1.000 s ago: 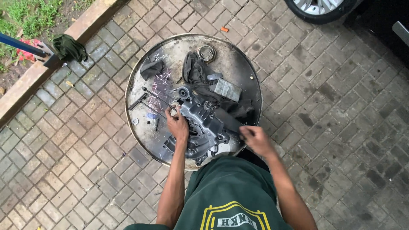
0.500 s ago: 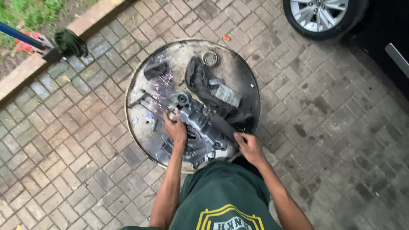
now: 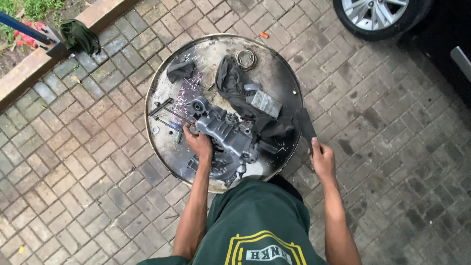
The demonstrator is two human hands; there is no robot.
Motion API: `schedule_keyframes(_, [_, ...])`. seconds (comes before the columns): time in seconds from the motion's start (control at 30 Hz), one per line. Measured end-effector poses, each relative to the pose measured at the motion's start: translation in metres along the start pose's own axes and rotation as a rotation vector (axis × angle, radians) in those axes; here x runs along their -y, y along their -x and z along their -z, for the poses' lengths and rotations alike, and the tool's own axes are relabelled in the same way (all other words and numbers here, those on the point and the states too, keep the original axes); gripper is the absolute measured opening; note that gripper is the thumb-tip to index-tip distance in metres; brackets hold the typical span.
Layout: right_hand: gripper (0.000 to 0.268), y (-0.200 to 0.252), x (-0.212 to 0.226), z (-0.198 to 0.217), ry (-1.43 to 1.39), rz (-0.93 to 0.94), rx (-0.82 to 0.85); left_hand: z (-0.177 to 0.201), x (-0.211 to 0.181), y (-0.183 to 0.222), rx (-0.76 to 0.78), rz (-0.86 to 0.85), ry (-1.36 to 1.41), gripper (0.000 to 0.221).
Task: Cleaning a metal engine component, specifically a transmission valve body, using a brush and cleaning fluid.
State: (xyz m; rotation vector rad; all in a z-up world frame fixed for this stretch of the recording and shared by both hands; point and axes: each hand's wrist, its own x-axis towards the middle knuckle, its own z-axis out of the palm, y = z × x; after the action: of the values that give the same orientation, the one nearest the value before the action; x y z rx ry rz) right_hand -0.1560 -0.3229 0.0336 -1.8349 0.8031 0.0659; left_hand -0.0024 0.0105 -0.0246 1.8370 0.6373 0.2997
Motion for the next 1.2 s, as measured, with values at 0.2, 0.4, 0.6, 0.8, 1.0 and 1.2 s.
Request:
schedule_keyframes(0.2, [0.062, -0.026, 0.007, -0.054, 0.046, 0.137, 0.134, -0.005, 0.015, -0.003, 0.102, -0.002, 0.035, 0.023])
schedule_keyframes(0.4, [0.047, -0.034, 0.046, -0.093, 0.367, 0.271, 0.176, -0.005, 0.009, -0.001, 0.121, -0.006, 0.023, 0.031])
schedule_keyframes(0.6, [0.031, -0.014, 0.037, -0.081, 0.397, 0.314, 0.159, -0.008, 0.015, -0.004, 0.133, 0.003, 0.004, 0.035])
schedule_keyframes(0.8, [0.019, 0.020, 0.043, -0.065, 0.367, 0.458, -0.003, -0.008, 0.002, 0.001, 0.159, -0.013, -0.063, 0.034])
schedule_keyframes(1.0, [0.024, 0.017, -0.011, -0.091, 0.436, 0.527, 0.142, -0.009, 0.013, -0.005, 0.158, -0.021, -0.093, 0.035])
schedule_keyframes(1.2, [0.028, 0.007, -0.044, -0.114, 0.597, 0.640, 0.133, -0.009, 0.018, -0.005, 0.162, -0.035, -0.085, 0.033])
